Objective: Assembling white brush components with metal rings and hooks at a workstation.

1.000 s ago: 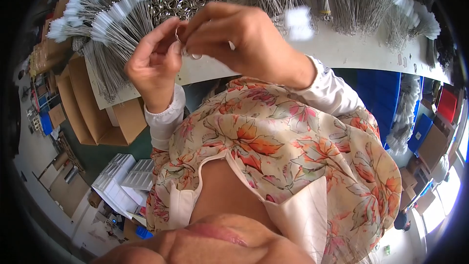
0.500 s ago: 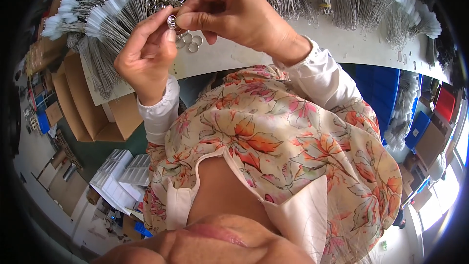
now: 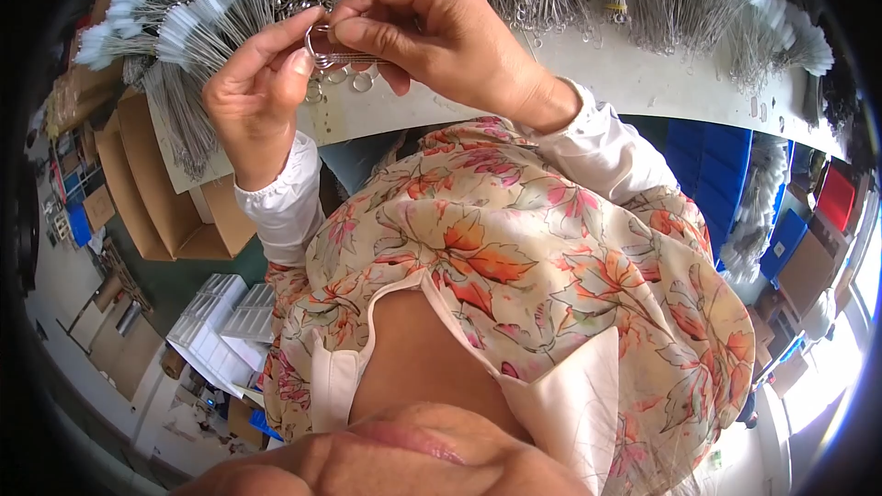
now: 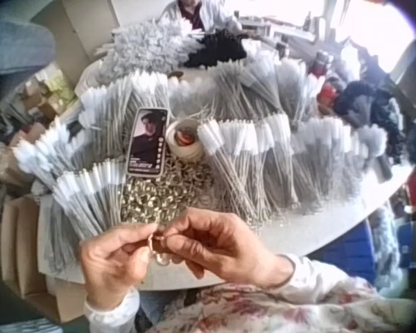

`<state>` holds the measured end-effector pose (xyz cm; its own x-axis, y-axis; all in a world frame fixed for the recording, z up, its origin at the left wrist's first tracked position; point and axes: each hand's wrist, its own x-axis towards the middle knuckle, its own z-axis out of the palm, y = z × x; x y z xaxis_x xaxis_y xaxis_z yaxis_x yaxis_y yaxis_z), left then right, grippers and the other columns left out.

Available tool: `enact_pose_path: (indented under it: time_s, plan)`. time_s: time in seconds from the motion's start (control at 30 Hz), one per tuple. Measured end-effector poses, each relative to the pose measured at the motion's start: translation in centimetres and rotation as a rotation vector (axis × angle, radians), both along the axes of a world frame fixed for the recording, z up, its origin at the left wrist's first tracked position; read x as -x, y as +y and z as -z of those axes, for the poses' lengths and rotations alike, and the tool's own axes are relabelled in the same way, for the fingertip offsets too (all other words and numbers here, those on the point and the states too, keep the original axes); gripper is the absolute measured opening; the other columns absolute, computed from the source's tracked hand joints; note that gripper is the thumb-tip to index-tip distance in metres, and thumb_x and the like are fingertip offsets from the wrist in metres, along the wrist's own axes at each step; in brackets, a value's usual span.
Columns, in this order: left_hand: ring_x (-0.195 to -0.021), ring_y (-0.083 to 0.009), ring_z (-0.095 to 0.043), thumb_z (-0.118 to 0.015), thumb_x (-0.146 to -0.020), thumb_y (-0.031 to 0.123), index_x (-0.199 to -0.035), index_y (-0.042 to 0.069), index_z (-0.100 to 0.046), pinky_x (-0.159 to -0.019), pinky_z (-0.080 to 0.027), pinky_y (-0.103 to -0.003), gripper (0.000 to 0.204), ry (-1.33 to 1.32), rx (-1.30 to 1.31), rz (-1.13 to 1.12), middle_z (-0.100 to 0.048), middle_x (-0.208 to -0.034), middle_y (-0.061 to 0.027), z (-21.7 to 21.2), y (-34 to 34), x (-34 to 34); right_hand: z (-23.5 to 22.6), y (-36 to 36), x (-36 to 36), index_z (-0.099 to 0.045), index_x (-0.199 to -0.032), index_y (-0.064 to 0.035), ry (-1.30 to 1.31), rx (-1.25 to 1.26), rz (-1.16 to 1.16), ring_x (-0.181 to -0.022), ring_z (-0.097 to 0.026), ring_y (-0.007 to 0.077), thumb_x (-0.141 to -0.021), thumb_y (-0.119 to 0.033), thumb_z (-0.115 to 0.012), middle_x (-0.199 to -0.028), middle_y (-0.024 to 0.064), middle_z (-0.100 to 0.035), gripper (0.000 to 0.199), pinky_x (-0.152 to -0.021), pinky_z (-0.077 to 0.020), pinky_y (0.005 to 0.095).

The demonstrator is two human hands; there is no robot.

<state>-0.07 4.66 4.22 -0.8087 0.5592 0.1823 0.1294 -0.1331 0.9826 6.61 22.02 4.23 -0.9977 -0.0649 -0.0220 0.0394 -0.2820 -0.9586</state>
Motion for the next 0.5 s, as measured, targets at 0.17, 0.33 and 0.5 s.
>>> enact_pose_path:
  time_s: [0.17, 0.33, 0.5]
  plan:
    - [-0.078, -0.0093, -0.059, -0.058, -0.078, -0.01, -0.104, -0.007, -0.063, -0.066, -0.049, -0.02, 0.026, 0.105, 0.064, 0.032, -0.063, -0.094, -0.0099, -0.3, -0.1, 0.4, 0.2, -0.2, 0.0, -0.061, -0.092, -0.0006, 0.02, -0.186, 0.071, -0.054, -0.049, 0.0031, -0.09, -0.01, -0.056, -0.071, 0.0016, -0.061, 0.011, -0.048, -0.0403, 0.0176]
    - [-0.076, -0.0097, -0.061, -0.056, -0.081, -0.006, -0.103, -0.007, -0.062, -0.067, -0.052, -0.021, 0.023, -0.218, 0.145, 0.134, -0.064, -0.088, -0.0085, -0.5, -0.4, 0.7, 1.0, -0.6, 0.1, -0.062, -0.091, -0.0023, 0.261, -0.39, 0.126, -0.058, -0.059, 0.0138, -0.084, -0.005, -0.061, -0.073, 0.0062, -0.064, 0.008, -0.051, -0.047, 0.027]
    - [-0.078, -0.0116, -0.062, -0.058, -0.084, 0.003, -0.106, -0.006, -0.061, -0.07, -0.054, -0.024, 0.024, -0.25, 0.285, 0.19, -0.065, -0.09, -0.0088, 2.2, -1.1, 2.1, 4.6, -1.2, -0.5, -0.062, -0.092, -0.0035, 0.395, -0.733, 0.214, -0.065, -0.062, 0.0258, -0.079, -0.003, -0.062, -0.075, 0.01, -0.061, 0.013, -0.055, -0.0498, 0.0321]
